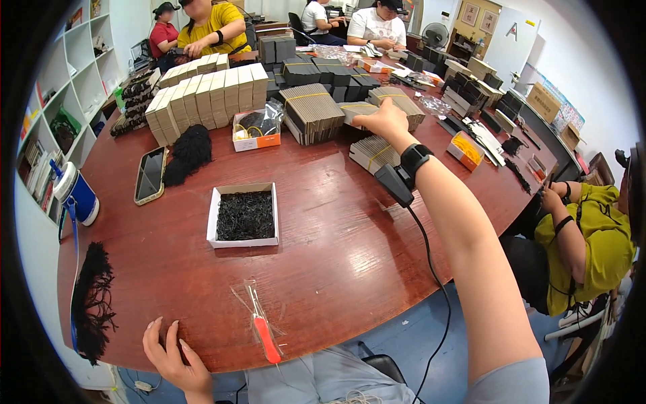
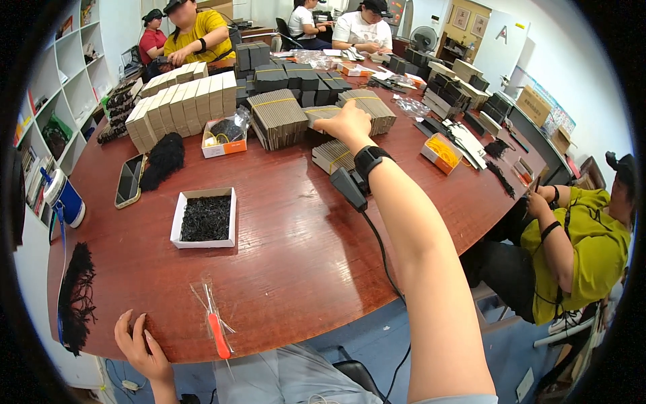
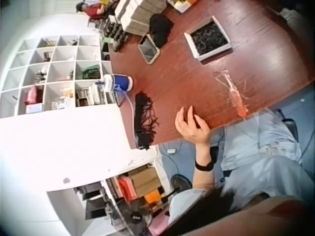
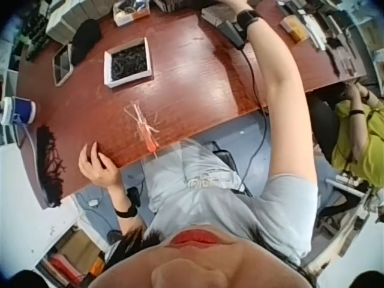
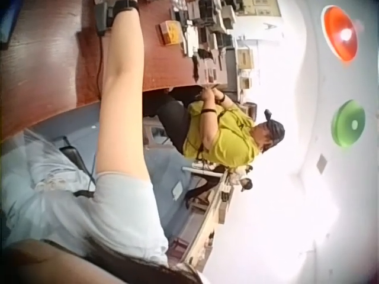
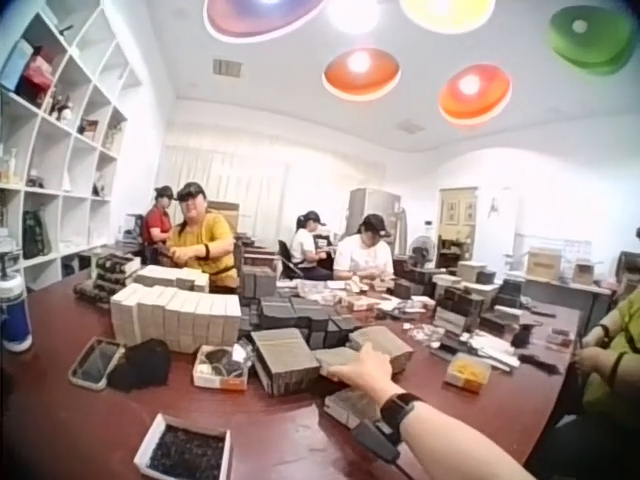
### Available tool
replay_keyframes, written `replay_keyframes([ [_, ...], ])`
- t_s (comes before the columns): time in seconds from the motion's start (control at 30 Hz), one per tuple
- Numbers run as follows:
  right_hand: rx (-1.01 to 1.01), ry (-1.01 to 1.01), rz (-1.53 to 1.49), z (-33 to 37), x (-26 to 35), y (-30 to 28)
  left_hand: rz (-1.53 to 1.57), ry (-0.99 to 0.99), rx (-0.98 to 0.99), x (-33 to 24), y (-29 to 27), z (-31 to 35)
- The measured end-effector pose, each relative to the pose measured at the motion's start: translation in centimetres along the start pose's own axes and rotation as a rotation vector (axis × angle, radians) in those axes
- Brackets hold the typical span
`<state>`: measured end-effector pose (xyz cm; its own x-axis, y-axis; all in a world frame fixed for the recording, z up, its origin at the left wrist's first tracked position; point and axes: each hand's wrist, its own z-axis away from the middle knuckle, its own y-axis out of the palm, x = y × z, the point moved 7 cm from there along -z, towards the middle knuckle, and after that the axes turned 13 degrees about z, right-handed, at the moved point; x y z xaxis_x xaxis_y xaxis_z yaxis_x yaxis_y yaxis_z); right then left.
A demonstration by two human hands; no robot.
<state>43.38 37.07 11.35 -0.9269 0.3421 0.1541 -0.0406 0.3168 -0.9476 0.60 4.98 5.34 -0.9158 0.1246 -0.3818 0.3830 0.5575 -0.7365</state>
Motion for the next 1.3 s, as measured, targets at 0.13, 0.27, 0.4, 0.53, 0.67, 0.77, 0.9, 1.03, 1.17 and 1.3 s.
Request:
replay_keyframes([
  [0.13, -0.100, -0.034, 0.044, -1.6, -0.8, 2.8, 0.017, 0.007, 0.007, -0.3, 0.7, -0.4],
  [0.27, -0.046, -0.169, 0.025, -2.4, -1.8, 3.1, 0.018, 0.017, 0.002, -0.5, 0.8, -0.5],
  [0.4, 0.040, -0.228, -0.080, 3.3, -2.3, 0.9, 0.024, -0.002, -0.022, -0.6, 0.1, -0.2],
  [0.53, 0.149, -0.251, 0.130, 7.6, -5.1, 1.7, 0.061, 0.027, -0.056, -0.6, -0.2, 0.0],
  [0.67, 0.095, -0.274, 0.049, 11.4, -6.4, -0.1, 0.056, 0.100, -0.111, -1.2, -0.3, 0.1],
  [0.77, -0.105, -0.514, -0.181, 17.9, -4.3, -3.9, 0.207, 0.030, -0.135, -1.4, -1.5, 0.0],
  [0.9, -0.388, -0.731, -0.356, 27.7, -1.7, -10.0, 0.798, -0.056, -0.076, -5.7, -2.7, 0.5],
  [1.03, -0.594, -0.794, -0.632, 34.4, -0.6, -11.8, 1.333, 0.002, 0.136, -13.3, -1.9, 1.2],
  [1.17, -0.720, -0.786, -0.792, 38.0, 1.4, -12.5, 1.764, -0.088, 0.096, -16.2, -1.0, 2.1],
  [1.3, -0.825, -0.832, -0.749, 40.0, 3.5, -13.5, 1.777, -0.169, 0.142, -15.5, -1.3, 1.7],
])
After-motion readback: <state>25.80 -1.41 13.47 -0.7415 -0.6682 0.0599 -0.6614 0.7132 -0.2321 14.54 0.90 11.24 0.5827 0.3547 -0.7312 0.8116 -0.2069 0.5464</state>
